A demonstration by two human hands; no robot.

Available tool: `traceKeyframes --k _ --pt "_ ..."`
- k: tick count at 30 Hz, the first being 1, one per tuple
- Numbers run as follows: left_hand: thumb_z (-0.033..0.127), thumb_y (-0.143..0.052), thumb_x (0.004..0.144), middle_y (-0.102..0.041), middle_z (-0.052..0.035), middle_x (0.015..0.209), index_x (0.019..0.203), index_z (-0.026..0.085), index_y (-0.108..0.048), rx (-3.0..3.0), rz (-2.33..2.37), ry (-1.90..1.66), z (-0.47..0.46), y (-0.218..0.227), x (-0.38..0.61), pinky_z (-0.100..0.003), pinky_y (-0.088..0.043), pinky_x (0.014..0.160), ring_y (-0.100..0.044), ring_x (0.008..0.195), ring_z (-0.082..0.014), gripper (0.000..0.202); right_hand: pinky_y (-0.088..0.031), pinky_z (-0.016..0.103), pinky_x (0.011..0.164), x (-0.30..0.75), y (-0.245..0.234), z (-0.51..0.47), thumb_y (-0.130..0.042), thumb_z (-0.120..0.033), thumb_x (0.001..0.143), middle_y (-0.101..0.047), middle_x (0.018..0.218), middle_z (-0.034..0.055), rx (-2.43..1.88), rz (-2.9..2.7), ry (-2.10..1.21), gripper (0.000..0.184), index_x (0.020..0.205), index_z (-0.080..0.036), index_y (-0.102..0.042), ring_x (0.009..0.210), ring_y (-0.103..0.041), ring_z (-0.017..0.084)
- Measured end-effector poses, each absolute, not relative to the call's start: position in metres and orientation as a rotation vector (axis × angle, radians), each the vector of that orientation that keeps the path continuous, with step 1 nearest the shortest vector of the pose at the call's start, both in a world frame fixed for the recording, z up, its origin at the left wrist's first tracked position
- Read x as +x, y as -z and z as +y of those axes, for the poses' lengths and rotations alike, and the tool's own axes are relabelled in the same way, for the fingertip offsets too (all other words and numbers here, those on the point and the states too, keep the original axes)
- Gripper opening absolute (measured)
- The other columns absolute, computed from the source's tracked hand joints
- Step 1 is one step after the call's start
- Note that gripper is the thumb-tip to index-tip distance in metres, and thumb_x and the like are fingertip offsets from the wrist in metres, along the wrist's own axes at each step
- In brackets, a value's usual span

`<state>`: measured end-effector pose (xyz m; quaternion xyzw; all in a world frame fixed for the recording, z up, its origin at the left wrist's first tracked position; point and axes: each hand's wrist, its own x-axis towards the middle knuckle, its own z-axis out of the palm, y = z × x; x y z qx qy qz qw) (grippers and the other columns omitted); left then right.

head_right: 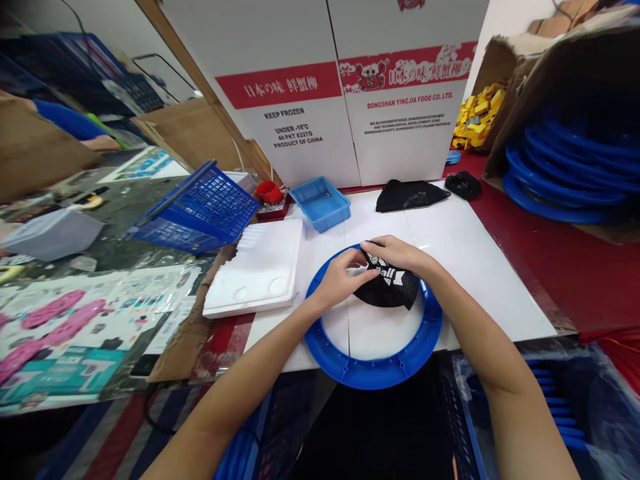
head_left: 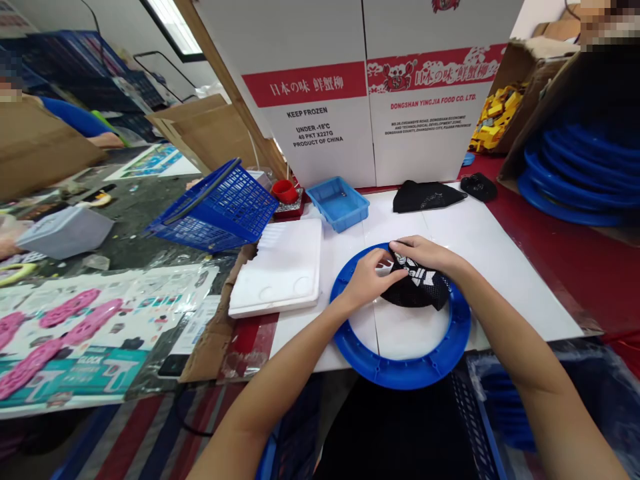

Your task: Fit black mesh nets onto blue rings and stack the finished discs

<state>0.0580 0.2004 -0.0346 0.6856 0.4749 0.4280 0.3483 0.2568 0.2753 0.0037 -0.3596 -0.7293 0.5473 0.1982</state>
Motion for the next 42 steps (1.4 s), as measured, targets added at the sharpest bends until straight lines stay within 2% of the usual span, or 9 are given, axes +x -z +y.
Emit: traceKeyframes --k 5,10,15,18,26,30,34,38,42 --pt "0.027 -0.07 0.084 -0.066 0.0001 0.083 0.085 0.019 -0.062 1.529 1.156 -1.104 0.212 0.031 0.044 -0.029 -0.05 0.076 -0.062 0.078 -0.0158 0.011 -0.053 0.033 0.084 0.271 -0.018 0.272 -0.083 -0.054 0.086 -0.072 0.11 0.0028 -0.909 -2.24 -1.501 0.047 0.116 -0.021 -0.067 0.099 -0.065 0.023" --pt "0.026 -0.064 0.079 -0.053 0.0041 0.068 0.083 0.02 -0.059 1.044 1.048 -1.034 0.213 0.014 0.031 -0.023 -0.04 0.057 -0.051 0.061 -0.0118 0.008 -0.047 0.028 0.061 0.301 -0.034 0.281 -0.075 -0.05 0.092 -0.069 0.086 0.0002 -1.034 -2.525 -1.561 0.032 0.102 -0.02 -0.071 0.074 -0.061 0.016" --pt "0.055 -0.075 0.092 -0.076 -0.0065 0.102 0.107 0.02 -0.071 1.134 0.932 -0.765 0.199 0.008 0.031 -0.032 -0.061 0.085 -0.072 0.095 -0.0215 0.038 -0.036 0.023 0.041 0.311 -0.042 0.275 -0.075 -0.063 0.092 -0.058 0.061 -0.0047 -0.961 -2.708 -2.049 0.046 0.085 -0.018 -0.068 0.048 -0.049 0.009" --pt "0.059 -0.088 0.082 -0.079 -0.0092 0.122 0.123 0.022 -0.075 1.359 0.742 -0.417 0.194 0.006 0.028 -0.04 -0.062 0.102 -0.074 0.116 -0.0286 0.057 -0.034 0.022 0.038 0.31 -0.042 0.273 -0.07 -0.07 0.094 -0.05 0.054 -0.0065 -0.894 -2.79 -2.047 0.056 0.074 -0.018 -0.064 0.042 -0.045 0.008" --pt "0.056 -0.092 0.077 -0.085 -0.0049 0.11 0.108 0.022 -0.085 1.489 0.379 0.07 0.192 -0.007 0.019 -0.036 -0.068 0.097 -0.081 0.102 -0.0289 0.047 -0.039 0.022 0.045 0.314 -0.039 0.279 -0.071 -0.069 0.094 -0.058 0.059 -0.0036 -0.785 -2.712 -2.057 0.056 0.079 -0.016 -0.073 0.049 -0.049 0.009" --pt "0.065 -0.097 0.062 -0.085 -0.0079 0.097 0.101 0.021 -0.085 1.443 0.455 -0.14 0.196 0.0 -0.003 -0.04 -0.071 0.087 -0.081 0.095 -0.0333 0.06 -0.057 0.032 0.079 0.306 -0.027 0.286 -0.066 -0.06 0.099 -0.078 0.097 0.0062 -0.798 -2.547 -1.557 0.045 0.107 -0.019 -0.08 0.087 -0.069 0.02" --pt "0.09 -0.087 0.055 -0.082 -0.0136 0.093 0.106 0.021 -0.082 1.328 0.68 -0.686 0.197 0.016 -0.019 -0.052 -0.07 0.088 -0.079 0.107 -0.0433 0.086 -0.048 0.046 0.111 0.291 0.004 0.297 -0.069 -0.044 0.098 -0.073 0.131 0.01 -0.959 -2.481 -0.773 0.036 0.128 -0.025 -0.076 0.124 -0.064 0.03" --pt "0.089 -0.073 0.075 -0.079 -0.0161 0.113 0.13 0.017 -0.072 1.195 0.816 -1.141 0.201 0.013 -0.007 -0.062 -0.058 0.112 -0.069 0.131 -0.0451 0.09 -0.049 0.045 0.104 0.284 0.022 0.301 -0.068 -0.034 0.097 -0.072 0.126 0.0094 -1.092 -2.578 -0.679 0.023 0.116 -0.028 -0.077 0.118 -0.064 0.032" --pt "0.051 -0.083 0.08 -0.079 -0.0124 0.121 0.138 0.017 -0.067 1.116 0.883 -1.515 0.204 0.002 0.013 -0.059 -0.056 0.116 -0.071 0.129 -0.0404 0.069 -0.048 0.041 0.089 0.292 0.015 0.3 -0.07 -0.03 0.092 -0.073 0.116 0.0105 -1.357 -2.521 -0.62 0.019 0.11 -0.026 -0.071 0.105 -0.064 0.031"
